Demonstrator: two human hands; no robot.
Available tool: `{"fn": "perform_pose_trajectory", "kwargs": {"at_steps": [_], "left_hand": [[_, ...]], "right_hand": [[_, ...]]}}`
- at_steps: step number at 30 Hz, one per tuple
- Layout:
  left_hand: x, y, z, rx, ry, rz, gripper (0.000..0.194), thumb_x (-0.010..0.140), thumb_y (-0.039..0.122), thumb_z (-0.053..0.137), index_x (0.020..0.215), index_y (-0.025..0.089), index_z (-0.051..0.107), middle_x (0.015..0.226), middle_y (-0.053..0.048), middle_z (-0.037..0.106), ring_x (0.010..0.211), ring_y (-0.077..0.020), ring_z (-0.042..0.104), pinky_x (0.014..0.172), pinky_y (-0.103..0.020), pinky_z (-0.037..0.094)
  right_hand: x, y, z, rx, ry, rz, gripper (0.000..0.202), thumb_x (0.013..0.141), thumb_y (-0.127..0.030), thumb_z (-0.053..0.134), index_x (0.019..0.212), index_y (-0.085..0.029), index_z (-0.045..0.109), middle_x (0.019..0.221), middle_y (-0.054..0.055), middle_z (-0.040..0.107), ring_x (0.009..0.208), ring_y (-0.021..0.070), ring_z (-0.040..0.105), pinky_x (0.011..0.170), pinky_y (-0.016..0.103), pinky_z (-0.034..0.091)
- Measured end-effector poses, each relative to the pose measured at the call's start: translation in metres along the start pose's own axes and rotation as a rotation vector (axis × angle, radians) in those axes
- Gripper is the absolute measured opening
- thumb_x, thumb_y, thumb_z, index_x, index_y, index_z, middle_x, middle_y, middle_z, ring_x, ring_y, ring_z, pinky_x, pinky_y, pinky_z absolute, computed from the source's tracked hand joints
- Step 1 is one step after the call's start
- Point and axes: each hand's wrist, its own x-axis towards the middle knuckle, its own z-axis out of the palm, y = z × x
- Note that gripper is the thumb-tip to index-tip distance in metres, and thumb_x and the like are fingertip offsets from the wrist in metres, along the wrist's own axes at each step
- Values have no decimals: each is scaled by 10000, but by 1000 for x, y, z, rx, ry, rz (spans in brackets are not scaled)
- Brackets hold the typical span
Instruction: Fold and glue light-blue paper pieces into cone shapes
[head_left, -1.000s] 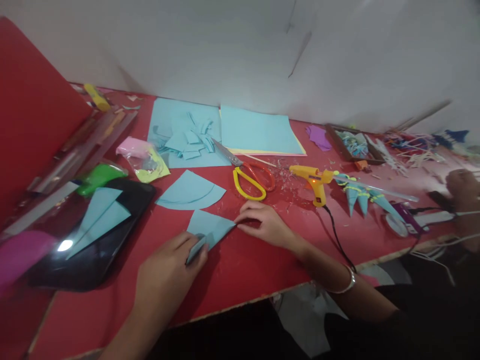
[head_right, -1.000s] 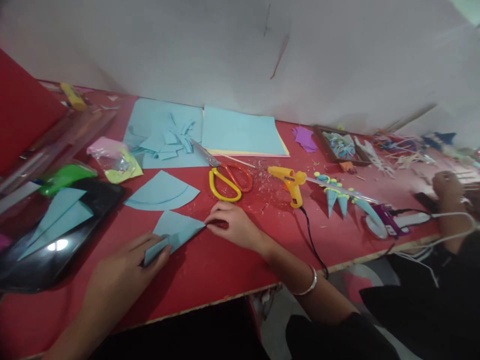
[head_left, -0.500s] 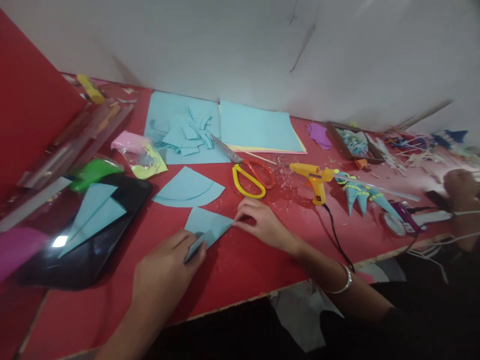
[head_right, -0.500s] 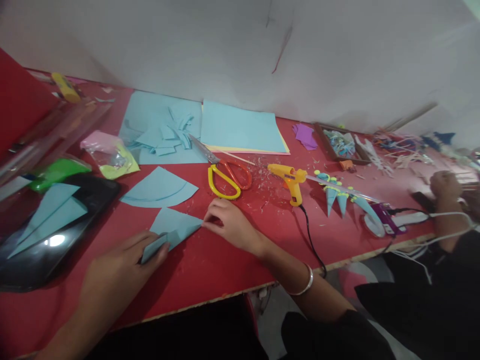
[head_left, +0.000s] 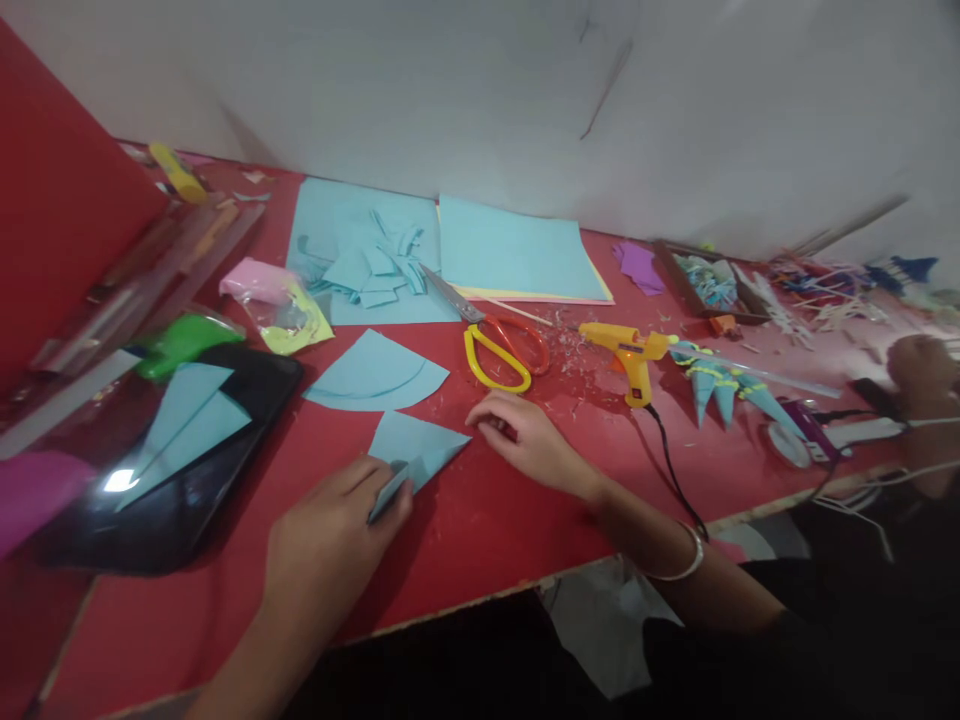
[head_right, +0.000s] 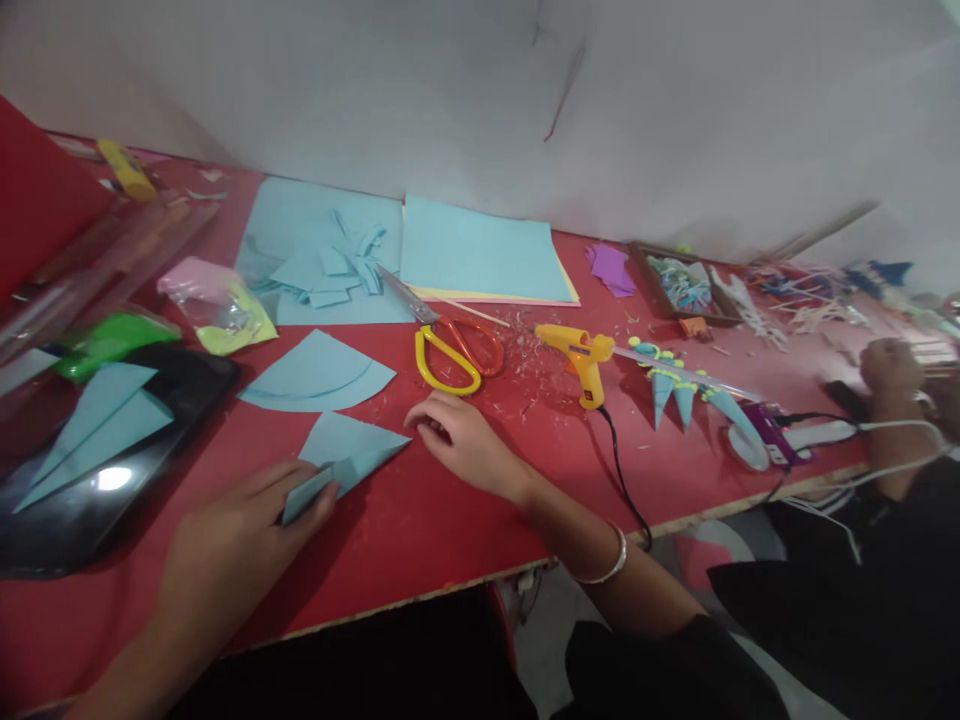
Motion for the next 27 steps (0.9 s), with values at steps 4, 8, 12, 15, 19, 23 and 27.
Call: {"fn": "perform_pose_trajectory", "kwargs": {"at_steps": [4,8,12,15,19,23,27], "left_hand": [[-1,-1,1,-5,27,16,339,900,377,388,738,206,633,692,26,641,634,-115,604,474,-220,307],[-2,1,2,23,62,36,346,902,381,391,732,205,634,677,15,628,621,-122,594,477,-233,310],[-3,4,3,-13,92,-9,320,868,429,431,769,219,650,736,-4,643,596,-134,582,458,-244,308],[-2,3,3,-50,78,-100,260,824,423,494,806,226,663,784,-13,657,632,-154,596,467,-247,332],[-1,-4,3,-61,78,-51,342,843,439,454,720,198,664,771,-36,648,697,-193,597,595,-298,402],[-1,-10,4,4,67,-20,432,885,411,358,649,187,643,757,-58,623,737,-218,593,647,-339,406],[-1,-8,4,46,37,-59,428,890,398,322,702,198,650,790,-60,631,764,-234,600,644,-351,408]], "right_hand": [[-1,-1,3,-21,-50,-58,69,841,-199,535,869,-172,591,853,38,552,778,128,525,696,244,433],[2,-1,8,-139,-89,-92,125,851,-278,557,803,-178,616,837,35,548,807,143,512,737,271,408],[5,-2,11,-196,-101,-84,170,864,-308,538,773,-177,598,823,29,553,786,143,501,729,278,387],[6,-4,12,-210,-90,-81,183,870,-313,527,764,-175,584,825,29,554,782,143,494,729,279,380],[5,-5,12,-213,-79,-72,163,858,-288,543,748,-172,571,809,25,554,767,142,491,720,275,375],[5,-6,13,-213,-75,-58,145,848,-268,552,736,-175,556,794,21,553,759,141,490,716,275,371],[6,-5,14,-236,-83,-43,126,842,-252,554,742,-176,551,796,20,551,754,142,484,712,276,365]]}}
